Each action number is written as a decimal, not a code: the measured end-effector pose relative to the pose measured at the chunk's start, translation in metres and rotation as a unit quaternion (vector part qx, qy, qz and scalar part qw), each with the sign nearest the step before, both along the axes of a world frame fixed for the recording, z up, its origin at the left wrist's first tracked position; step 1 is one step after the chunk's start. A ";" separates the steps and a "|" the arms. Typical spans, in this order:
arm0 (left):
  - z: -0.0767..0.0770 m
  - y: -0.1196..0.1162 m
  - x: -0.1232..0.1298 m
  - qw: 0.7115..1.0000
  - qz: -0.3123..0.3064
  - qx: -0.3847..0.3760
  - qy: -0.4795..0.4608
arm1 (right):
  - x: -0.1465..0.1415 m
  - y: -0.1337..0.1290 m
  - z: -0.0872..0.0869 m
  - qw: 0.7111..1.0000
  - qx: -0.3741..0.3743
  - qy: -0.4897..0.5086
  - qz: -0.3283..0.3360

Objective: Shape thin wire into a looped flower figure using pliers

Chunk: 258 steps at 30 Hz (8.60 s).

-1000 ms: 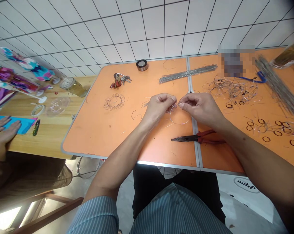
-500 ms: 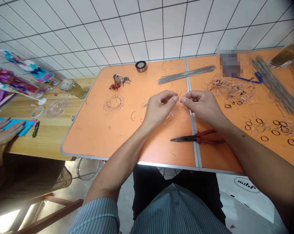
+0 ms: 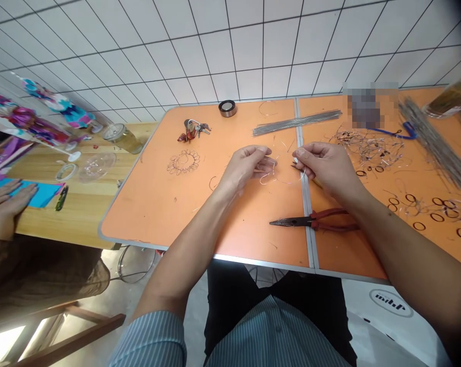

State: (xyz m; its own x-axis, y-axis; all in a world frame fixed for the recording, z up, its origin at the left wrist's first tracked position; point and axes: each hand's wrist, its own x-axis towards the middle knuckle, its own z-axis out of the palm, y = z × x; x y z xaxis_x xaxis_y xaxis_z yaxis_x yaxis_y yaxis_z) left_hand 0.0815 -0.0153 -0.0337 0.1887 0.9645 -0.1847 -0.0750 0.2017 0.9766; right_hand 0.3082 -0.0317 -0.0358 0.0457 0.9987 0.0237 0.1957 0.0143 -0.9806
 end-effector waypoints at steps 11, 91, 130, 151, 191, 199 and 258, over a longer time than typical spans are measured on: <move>0.001 -0.003 0.003 0.999 -0.036 -0.004 0.010 | 0.000 0.004 -0.003 0.998 0.039 0.036 -0.030; -0.001 -0.004 0.003 0.996 -0.063 0.053 0.035 | -0.014 -0.012 0.006 0.981 0.077 -0.161 0.069; 0.022 0.046 -0.075 0.969 0.219 0.052 -0.104 | -0.114 0.095 -0.016 0.783 0.158 -0.557 0.226; 0.023 0.043 -0.074 0.967 0.211 0.055 -0.128 | -0.097 0.088 -0.019 0.802 0.224 -0.512 0.210; -0.028 0.005 0.009 0.971 -0.063 0.102 0.208 | 0.007 0.012 -0.010 0.985 -0.056 0.147 0.064; -0.025 -0.005 0.019 0.978 -0.060 0.172 0.103 | -0.011 0.000 -0.009 0.995 -0.018 0.090 0.048; -0.009 -0.005 0.015 0.997 -0.015 0.055 -0.045 | 0.005 -0.010 0.010 0.944 -0.205 0.237 0.106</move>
State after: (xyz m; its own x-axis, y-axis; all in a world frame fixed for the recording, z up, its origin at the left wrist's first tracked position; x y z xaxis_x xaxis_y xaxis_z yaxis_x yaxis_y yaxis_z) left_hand 0.0967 -0.0206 -0.0426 0.2287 0.9716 -0.0599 -0.1590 0.0980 0.9824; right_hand 0.3129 -0.0418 -0.0258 -0.2485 0.9073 -0.3391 -0.2307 -0.3954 -0.8890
